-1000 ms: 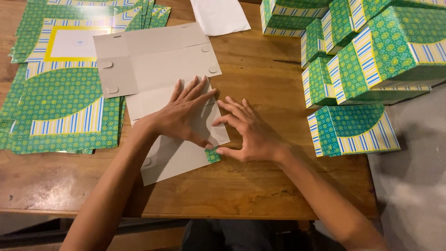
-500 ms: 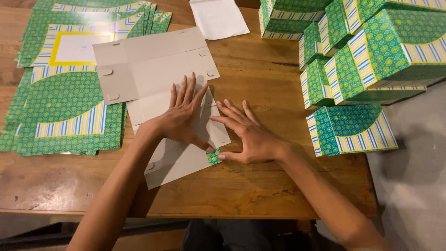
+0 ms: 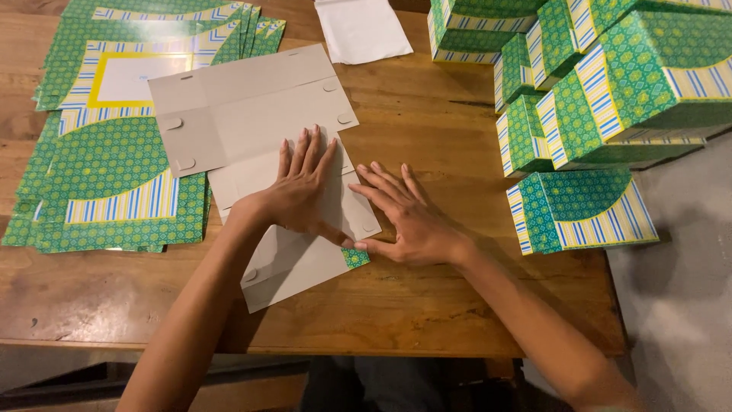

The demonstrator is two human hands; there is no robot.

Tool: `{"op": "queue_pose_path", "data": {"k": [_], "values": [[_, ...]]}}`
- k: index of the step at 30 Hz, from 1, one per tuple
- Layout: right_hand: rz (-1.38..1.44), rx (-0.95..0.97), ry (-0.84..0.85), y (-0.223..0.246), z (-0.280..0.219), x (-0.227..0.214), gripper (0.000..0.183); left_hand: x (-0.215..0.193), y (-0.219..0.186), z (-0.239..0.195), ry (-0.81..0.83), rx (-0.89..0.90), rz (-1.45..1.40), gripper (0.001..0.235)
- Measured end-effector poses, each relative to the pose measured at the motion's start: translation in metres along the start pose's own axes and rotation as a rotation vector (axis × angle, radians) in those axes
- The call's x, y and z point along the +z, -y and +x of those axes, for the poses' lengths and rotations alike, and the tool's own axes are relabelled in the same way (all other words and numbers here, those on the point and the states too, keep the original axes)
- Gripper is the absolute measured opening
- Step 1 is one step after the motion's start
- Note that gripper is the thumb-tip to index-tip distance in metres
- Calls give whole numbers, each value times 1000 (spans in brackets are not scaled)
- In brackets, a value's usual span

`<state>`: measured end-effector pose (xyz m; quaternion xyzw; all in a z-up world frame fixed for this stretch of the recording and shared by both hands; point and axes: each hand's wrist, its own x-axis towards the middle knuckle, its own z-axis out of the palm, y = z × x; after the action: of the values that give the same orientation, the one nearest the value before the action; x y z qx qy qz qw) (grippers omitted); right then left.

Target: The person assembles small cardboard boxes by folding pre-cut white cardboard pieces and attaching green patterned paper strips to the edges. They fold flaps, align edges, and press the paper strips onto the cardboard to form the box structure.

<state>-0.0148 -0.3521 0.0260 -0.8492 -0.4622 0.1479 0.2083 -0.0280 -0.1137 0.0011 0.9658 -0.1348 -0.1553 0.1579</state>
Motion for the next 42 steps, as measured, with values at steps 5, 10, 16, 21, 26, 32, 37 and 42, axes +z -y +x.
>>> {"op": "queue_pose_path", "data": {"k": [5,10,16,21,26,32,37,42], "values": [[-8,0,-11,4,-2,-3,75,-2,-2,0,11,-16,-5,173],[-16,14,11,3,-1,-3,73,-6,-4,-2,13,-23,-26,169],[-7,-26,50,1,-2,-7,80,-5,-2,-2,11,-24,-24,169],[11,-15,75,-1,-2,-8,92,-6,-3,-3,1,-35,-47,170],[57,-28,103,-1,-3,-14,103,-5,-3,-3,2,-38,-29,171],[67,-33,133,2,-4,-15,109,-5,-4,-5,1,-45,-36,168],[44,-27,102,-2,-3,-10,105,-6,-4,-4,4,-31,-17,170],[23,-16,93,-2,-3,-8,104,-12,-1,-4,50,-2,-49,176]]}}
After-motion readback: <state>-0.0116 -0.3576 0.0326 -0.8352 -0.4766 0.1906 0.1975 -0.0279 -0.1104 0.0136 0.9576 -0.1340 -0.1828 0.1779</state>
